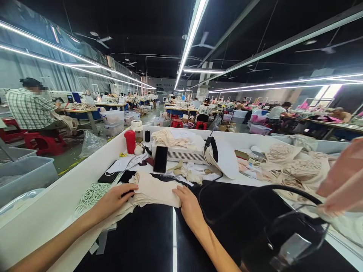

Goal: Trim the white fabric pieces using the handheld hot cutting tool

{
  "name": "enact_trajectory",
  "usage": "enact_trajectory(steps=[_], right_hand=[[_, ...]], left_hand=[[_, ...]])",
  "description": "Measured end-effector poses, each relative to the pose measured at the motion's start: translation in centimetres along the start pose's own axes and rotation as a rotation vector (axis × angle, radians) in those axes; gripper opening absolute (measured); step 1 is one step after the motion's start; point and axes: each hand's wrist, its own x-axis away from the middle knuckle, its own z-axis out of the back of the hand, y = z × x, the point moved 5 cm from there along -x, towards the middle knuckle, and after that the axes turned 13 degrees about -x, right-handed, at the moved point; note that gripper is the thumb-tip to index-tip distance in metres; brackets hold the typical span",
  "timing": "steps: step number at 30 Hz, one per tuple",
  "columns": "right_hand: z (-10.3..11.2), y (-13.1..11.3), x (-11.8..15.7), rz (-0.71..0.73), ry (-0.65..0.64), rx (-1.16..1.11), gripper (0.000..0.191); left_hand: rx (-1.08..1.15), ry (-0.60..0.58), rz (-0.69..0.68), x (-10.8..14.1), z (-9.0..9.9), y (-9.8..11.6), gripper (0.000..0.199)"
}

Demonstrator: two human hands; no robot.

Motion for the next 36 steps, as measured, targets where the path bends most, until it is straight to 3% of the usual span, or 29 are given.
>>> enact_trajectory(steps=[3, 7, 12, 16, 20, 23, 26, 29, 32, 34, 36], right_hand=[[0.6, -0.9, 1.1, 0.002, 0.007, 0.021, 0.076], [0.9, -3.0, 2.8, 0.034, -0.015, 0.006, 0.054], [0.3, -5.9, 4.6, 0.073, -0.073, -0.006, 0.037], [-0.4, -7.3, 5.4, 0.073, -0.141, -0.038, 0.034], [-0.5, -8.4, 6.2, 0.014, -0.17, -0.14, 0.032], [-1.0, -9.4, 6.6, -0.095, -0.214, -0.316, 0.029], [-2.5, -10.6, 7.0, -0.307, -0.262, -0.595, 0.029], [-5.1, -12.0, 7.8, -0.656, -0.298, -0.993, 0.065], [-7.7, -13.9, 8.8, -0.931, -0.326, -1.349, 0.087], [-9.1, -15.3, 9.4, -1.03, -0.413, -1.544, 0.083], [-9.9, -16.0, 9.5, -1.013, -0.434, -1.66, 0.072]], left_hand=[[-0.06, 0.03, 0.121, 1.7, 2.5, -1.5, 0.045], [-0.173, 0.038, 0.305, 5.7, 5.1, -4.1, 0.046], [-0.252, -0.008, 0.405, 9.4, 4.2, -5.6, 0.038], [-0.236, 0.0, 0.413, 9.6, 3.0, -5.8, 0.038], [-0.184, 0.045, 0.411, 9.3, 3.4, -5.4, 0.038], [-0.104, 0.072, 0.405, 9.4, 4.5, -4.4, 0.038], [0.012, 0.06, 0.362, 9.7, 5.4, -2.6, 0.039], [0.135, 0.029, 0.303, 10.2, 5.7, -0.2, 0.042], [0.391, -0.039, 0.253, 10.9, 4.9, 1.8, 0.042], [0.588, -0.123, 0.241, 11.4, 3.7, 2.8, 0.042], [0.721, -0.214, 0.235, 11.8, 2.3, 3.6, 0.044]])
